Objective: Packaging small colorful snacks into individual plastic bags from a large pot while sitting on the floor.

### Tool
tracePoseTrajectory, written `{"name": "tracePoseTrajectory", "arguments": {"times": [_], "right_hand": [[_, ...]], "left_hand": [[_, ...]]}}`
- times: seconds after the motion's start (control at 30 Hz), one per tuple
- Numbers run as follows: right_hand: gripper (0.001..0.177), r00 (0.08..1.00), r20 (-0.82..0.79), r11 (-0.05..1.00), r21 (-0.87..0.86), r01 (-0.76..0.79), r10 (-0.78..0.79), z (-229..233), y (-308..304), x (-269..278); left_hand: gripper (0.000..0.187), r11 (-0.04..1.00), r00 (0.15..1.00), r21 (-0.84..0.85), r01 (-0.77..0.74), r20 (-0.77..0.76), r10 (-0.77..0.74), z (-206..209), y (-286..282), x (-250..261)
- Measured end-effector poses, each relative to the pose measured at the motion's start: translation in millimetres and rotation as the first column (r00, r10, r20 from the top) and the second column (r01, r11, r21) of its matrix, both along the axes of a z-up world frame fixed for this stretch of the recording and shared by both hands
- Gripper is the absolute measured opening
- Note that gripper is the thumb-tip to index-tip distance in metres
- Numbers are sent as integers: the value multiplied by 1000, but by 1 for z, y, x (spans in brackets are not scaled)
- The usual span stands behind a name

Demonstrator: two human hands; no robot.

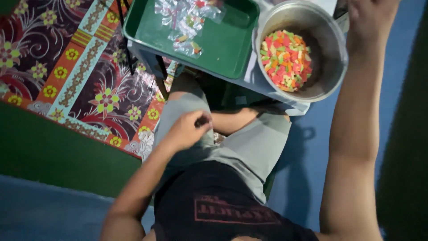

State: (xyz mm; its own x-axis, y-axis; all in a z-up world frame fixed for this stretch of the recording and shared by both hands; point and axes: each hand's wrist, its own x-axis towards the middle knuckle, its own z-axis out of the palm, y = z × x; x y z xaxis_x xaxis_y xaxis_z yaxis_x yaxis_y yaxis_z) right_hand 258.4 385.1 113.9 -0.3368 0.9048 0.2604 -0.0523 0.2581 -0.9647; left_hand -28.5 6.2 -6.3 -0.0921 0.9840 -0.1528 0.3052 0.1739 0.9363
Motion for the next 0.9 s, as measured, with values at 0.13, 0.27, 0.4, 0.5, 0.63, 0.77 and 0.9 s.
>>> {"name": "tracePoseTrajectory", "arguments": {"times": [0.13, 0.27, 0.4, 0.5, 0.63, 0.77, 0.9], "right_hand": [[36, 961, 222, 981, 65, -184, 166, -6, -122, 6], [28, 862, 399, 930, -310, -196, 314, -69, -227, 20], [29, 873, 329, 809, -576, -116, 360, -152, -301, 28], [29, 976, 159, 703, -711, 7, 152, -197, -340, 31], [29, 997, 41, 591, -804, 72, -66, -212, -365, 24], [25, 993, 93, 609, -785, 118, -73, -187, -358, 0], [24, 996, 75, 666, -745, 27, 43, -178, -344, -17]], "left_hand": [[17, 954, 978, 297, -43, -185, 102, 21, 33, -31], [8, 885, 920, 465, -5, -345, 186, 40, 83, -70], [13, 902, 698, 430, 34, -656, 287, 1, 146, -109], [25, 982, 548, 188, -19, -819, 168, -42, 179, -136], [11, 995, 595, 80, -67, -797, 104, -47, 190, -139], [12, 995, 627, 84, -43, -773, 93, -36, 185, -135], [7, 936, 750, 352, -5, -617, 237, 6, 156, -115]]}}
